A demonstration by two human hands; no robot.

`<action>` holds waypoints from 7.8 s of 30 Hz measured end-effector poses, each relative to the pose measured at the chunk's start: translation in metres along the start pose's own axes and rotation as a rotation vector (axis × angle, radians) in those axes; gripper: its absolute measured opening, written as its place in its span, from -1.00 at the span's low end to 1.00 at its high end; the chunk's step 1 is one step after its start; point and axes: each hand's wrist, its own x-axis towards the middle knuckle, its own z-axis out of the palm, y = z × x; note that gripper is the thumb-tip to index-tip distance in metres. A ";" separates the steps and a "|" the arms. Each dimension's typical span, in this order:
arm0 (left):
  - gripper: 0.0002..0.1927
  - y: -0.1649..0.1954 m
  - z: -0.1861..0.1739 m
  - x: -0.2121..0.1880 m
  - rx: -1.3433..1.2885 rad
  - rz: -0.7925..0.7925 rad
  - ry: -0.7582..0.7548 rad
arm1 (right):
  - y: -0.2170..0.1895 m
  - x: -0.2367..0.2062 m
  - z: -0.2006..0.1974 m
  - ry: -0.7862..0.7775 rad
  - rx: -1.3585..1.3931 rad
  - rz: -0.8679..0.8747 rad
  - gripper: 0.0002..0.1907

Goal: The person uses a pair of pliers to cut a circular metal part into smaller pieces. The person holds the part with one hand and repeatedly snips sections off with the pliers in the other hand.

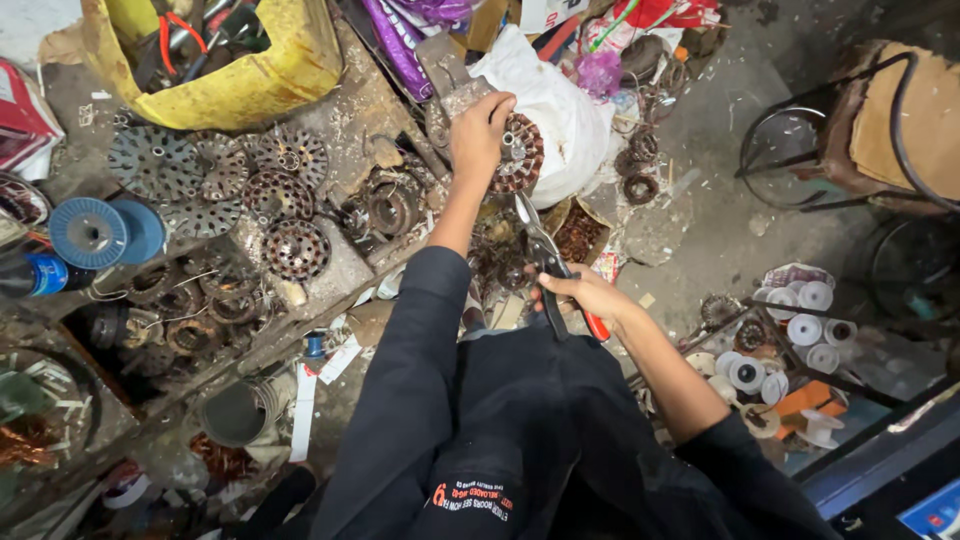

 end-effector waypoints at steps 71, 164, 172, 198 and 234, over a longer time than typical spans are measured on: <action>-0.84 -0.006 0.017 0.008 0.020 -0.003 0.051 | -0.071 0.022 -0.052 0.023 -0.143 0.229 -0.80; -0.83 -0.009 0.005 -0.003 -0.005 0.068 0.016 | 0.022 0.064 0.002 0.534 -0.565 -0.509 -0.69; -0.84 -0.002 0.009 0.002 0.004 0.081 0.027 | 0.014 0.033 -0.031 0.354 -0.676 -0.224 -0.55; -0.83 -0.006 0.013 -0.002 -0.008 -0.008 0.031 | -0.084 0.000 -0.056 0.174 -0.653 0.214 -0.57; -0.86 0.005 0.006 -0.003 0.007 0.061 0.020 | -0.045 0.023 -0.058 0.273 -0.810 -0.024 -0.66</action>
